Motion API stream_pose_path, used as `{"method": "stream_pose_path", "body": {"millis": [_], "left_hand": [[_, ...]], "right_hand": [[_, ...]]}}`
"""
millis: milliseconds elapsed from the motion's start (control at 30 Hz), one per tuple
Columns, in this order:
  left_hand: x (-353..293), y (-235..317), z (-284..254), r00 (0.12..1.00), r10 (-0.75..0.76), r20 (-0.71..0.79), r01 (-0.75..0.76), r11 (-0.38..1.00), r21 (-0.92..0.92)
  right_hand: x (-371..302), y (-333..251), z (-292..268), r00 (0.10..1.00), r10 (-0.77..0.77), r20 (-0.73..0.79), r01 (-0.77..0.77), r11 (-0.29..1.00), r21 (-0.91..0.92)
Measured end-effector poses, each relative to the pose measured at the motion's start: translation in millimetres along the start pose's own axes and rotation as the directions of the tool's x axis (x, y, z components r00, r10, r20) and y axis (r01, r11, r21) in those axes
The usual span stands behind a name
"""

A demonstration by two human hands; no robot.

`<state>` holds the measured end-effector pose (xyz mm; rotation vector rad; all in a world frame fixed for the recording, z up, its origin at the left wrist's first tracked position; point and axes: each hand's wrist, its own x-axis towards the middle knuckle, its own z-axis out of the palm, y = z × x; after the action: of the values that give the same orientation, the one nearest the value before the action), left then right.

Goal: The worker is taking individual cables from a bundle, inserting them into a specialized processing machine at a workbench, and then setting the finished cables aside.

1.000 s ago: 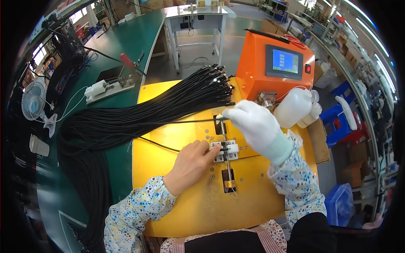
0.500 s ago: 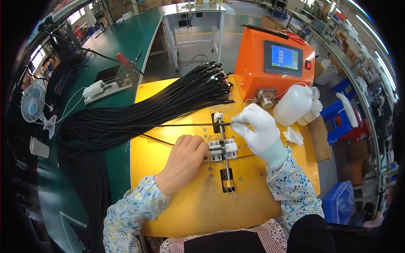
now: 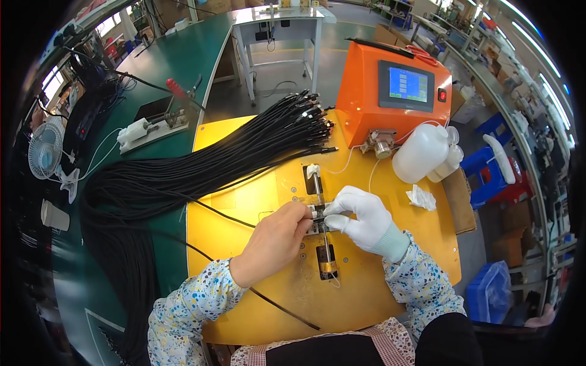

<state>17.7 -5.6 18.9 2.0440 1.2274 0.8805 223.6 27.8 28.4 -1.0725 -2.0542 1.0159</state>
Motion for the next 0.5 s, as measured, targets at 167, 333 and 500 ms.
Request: {"method": "stream_pose_path", "body": {"millis": [167,333,500], "left_hand": [[0,-6,11,0.999,0.008,-0.043,-0.005,0.997,0.073],[-4,-18,12,0.982,0.18,-0.049,-0.156,0.936,0.315],[-8,-15,8,0.928,0.366,0.073,-0.324,0.693,0.644]], "right_hand": [[1,7,2,0.999,0.025,-0.027,-0.025,1.0,0.019],[2,13,2,0.997,-0.047,-0.064,0.039,0.991,-0.127],[22,19,-19,0.99,-0.095,0.102,0.111,0.98,-0.165]]}}
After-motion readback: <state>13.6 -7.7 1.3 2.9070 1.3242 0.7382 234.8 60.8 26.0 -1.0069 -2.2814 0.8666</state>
